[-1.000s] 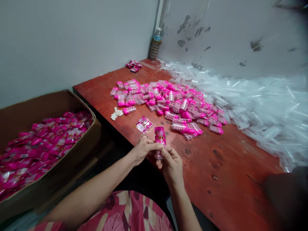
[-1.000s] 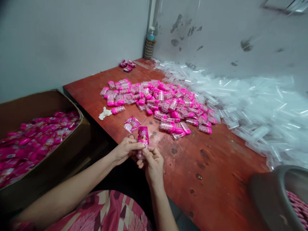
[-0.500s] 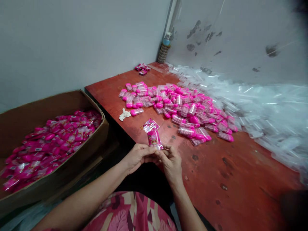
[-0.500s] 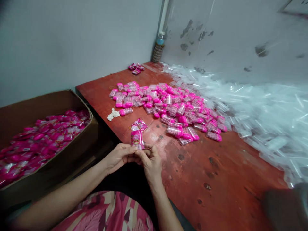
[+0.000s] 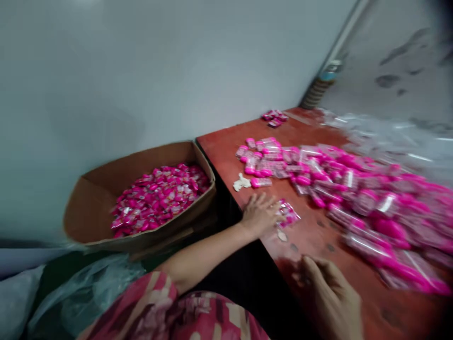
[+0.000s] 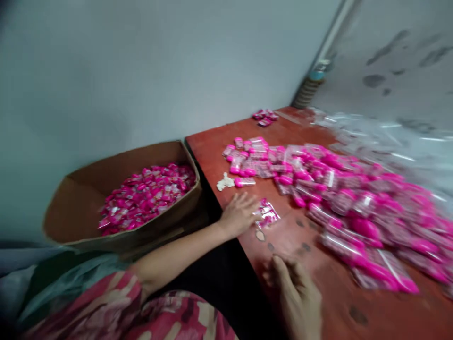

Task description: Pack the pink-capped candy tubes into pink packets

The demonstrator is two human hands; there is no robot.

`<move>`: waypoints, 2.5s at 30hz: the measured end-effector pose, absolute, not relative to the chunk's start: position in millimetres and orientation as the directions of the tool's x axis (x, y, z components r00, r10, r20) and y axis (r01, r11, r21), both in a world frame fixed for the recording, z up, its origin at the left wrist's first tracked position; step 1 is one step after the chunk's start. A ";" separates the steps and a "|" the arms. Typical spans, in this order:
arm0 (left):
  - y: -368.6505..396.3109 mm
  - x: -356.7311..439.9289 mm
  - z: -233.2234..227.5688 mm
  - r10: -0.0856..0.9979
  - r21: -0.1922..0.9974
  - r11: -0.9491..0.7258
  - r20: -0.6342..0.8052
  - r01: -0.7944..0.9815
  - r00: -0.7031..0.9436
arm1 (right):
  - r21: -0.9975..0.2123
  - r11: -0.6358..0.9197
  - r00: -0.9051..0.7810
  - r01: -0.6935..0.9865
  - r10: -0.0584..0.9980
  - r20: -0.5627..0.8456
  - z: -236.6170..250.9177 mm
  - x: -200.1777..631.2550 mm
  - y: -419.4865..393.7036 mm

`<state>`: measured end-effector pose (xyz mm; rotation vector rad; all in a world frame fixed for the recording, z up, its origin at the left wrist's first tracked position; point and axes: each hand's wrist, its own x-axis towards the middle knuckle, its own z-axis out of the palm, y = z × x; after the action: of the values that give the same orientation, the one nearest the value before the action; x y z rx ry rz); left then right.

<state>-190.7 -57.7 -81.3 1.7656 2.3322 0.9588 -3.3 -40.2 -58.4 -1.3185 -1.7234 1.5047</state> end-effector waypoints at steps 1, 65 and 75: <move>-50.2 -189.9 -88.4 0.905 0.442 0.166 0.287 0.882 -0.314 | -0.927 -0.084 -0.400 0.365 0.885 -0.238 -58.2 -2.2 -39.2; -82.4 -134.5 -66.7 0.802 0.565 0.008 -0.496 -0.825 -0.332 | -0.152 0.895 -0.888 0.418 0.439 0.140 -56.3 18.3 74.3; -84.2 -135.1 -67.4 0.795 0.515 -0.032 -0.507 -0.857 -0.334 | -0.070 0.938 -0.920 0.340 0.347 0.181 -56.2 8.0 79.3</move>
<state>-135.1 -84.2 -67.4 -0.0928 0.9145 1.6793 8.0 79.3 -56.2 -0.5200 -2.9035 0.0555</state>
